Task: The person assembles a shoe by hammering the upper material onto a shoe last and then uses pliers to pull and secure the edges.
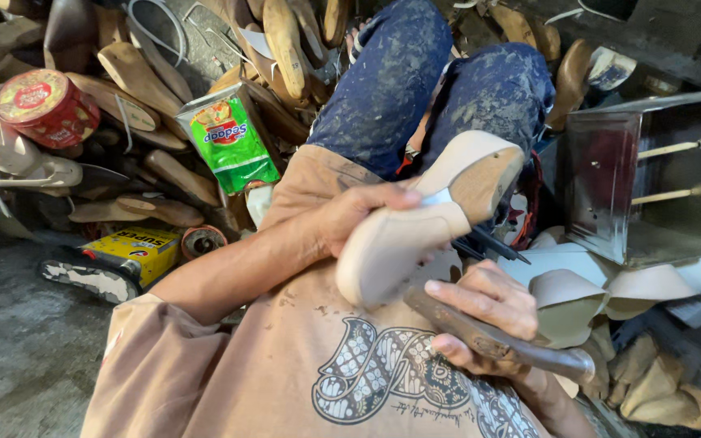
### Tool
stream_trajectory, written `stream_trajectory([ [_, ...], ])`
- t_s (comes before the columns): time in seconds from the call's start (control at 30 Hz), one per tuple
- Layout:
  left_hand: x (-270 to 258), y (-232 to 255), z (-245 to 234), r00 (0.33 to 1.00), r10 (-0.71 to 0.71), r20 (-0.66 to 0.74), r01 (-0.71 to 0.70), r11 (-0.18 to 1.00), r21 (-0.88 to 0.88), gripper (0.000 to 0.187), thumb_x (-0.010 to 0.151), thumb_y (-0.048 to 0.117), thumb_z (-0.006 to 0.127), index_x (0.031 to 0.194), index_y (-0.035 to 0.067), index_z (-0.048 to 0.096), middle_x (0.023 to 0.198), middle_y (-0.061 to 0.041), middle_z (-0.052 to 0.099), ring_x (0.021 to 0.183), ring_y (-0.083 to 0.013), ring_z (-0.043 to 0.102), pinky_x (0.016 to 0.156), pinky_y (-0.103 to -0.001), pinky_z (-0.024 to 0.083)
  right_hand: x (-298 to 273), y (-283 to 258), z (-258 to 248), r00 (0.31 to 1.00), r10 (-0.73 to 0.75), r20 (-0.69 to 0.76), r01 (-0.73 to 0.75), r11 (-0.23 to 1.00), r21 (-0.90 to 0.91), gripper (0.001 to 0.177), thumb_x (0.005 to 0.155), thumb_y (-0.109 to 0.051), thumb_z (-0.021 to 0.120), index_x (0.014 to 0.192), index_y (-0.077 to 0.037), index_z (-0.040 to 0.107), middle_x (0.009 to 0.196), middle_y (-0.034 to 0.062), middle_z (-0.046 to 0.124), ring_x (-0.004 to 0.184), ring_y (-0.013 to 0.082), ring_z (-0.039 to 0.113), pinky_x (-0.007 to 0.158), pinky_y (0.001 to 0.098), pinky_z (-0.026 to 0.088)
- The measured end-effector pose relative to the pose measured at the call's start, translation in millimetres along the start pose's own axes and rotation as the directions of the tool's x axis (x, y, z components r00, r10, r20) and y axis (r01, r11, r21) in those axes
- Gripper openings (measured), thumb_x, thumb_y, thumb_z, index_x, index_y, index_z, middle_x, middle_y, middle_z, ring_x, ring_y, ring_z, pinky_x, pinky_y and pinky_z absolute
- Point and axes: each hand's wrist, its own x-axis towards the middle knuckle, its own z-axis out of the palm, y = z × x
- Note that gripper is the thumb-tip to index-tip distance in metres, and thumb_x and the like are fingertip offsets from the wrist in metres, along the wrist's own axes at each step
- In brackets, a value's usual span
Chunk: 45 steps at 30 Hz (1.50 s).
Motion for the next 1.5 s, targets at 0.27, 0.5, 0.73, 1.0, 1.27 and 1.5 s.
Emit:
stream_trajectory([
  [0.27, 1, -36, 33, 0.998, 0.042, -0.052, -0.045, 0.997, -0.060, 0.059, 0.096, 0.043, 0.059, 0.115, -0.012, 0.066, 0.105, -0.025, 0.074, 0.086, -0.0322, 0.074, 0.079, -0.039, 0.059, 15, -8, -7, 0.969, -0.119, 0.215, 0.095, 0.988, 0.118, 0.037, 0.093, -0.039, 0.064, 0.115, -0.010, 0.069, 0.081, 0.0013, 0.067, 0.065, 0.0163, 0.062, 0.072, 0.0320, 0.054],
  [0.5, 11, -29, 38, 0.982, -0.078, -0.171, 0.081, 0.997, 0.009, 0.051, 0.089, 0.047, 0.069, 0.103, -0.002, 0.068, 0.083, -0.018, 0.074, 0.065, -0.0256, 0.071, 0.057, -0.035, 0.055, 17, -4, -5, 0.964, -0.111, 0.240, 0.063, 0.978, 0.199, 0.038, 0.093, -0.042, 0.060, 0.110, -0.010, 0.073, 0.069, 0.0009, 0.062, 0.058, 0.0195, 0.056, 0.063, 0.0316, 0.045],
  [0.73, 18, -29, 46, 0.968, -0.053, -0.247, 0.080, 0.992, 0.102, 0.051, 0.088, 0.046, 0.070, 0.103, -0.002, 0.069, 0.085, -0.020, 0.075, 0.062, -0.0262, 0.072, 0.051, -0.035, 0.057, 20, -14, -6, 0.968, -0.071, 0.240, 0.034, 0.987, 0.157, 0.035, 0.090, -0.039, 0.063, 0.107, -0.011, 0.074, 0.070, 0.0005, 0.066, 0.059, 0.0160, 0.063, 0.063, 0.0295, 0.048],
  [1.0, 24, -31, 57, 0.923, 0.065, -0.379, 0.062, 0.948, 0.313, 0.037, 0.085, 0.040, 0.068, 0.101, 0.007, 0.066, 0.078, -0.015, 0.071, 0.060, -0.0244, 0.067, 0.049, -0.037, 0.051, 10, -13, -3, 0.973, -0.065, 0.223, 0.033, 0.989, 0.146, 0.033, 0.092, -0.040, 0.065, 0.108, -0.012, 0.073, 0.064, -0.0014, 0.056, 0.054, 0.0168, 0.050, 0.059, 0.0298, 0.041],
  [1.27, 37, -39, 46, 0.896, 0.031, -0.443, 0.063, 0.979, 0.196, 0.042, 0.084, 0.044, 0.068, 0.096, 0.004, 0.069, 0.075, -0.015, 0.071, 0.058, -0.0248, 0.066, 0.049, -0.035, 0.050, 12, -14, -2, 0.974, -0.104, 0.200, 0.055, 0.971, 0.234, 0.030, 0.092, -0.035, 0.066, 0.105, -0.008, 0.070, 0.063, 0.0000, 0.056, 0.051, 0.0172, 0.051, 0.056, 0.0302, 0.041],
  [1.5, 31, -40, 50, 0.903, 0.077, -0.423, 0.059, 0.952, 0.300, 0.034, 0.088, 0.034, 0.066, 0.111, 0.010, 0.069, 0.094, -0.014, 0.073, 0.076, -0.0225, 0.069, 0.068, -0.035, 0.054, -1, -19, -2, 0.995, -0.006, 0.096, -0.006, 0.992, 0.126, 0.031, 0.092, -0.036, 0.063, 0.104, -0.008, 0.069, 0.062, 0.0021, 0.054, 0.050, 0.0167, 0.048, 0.055, 0.0299, 0.039],
])
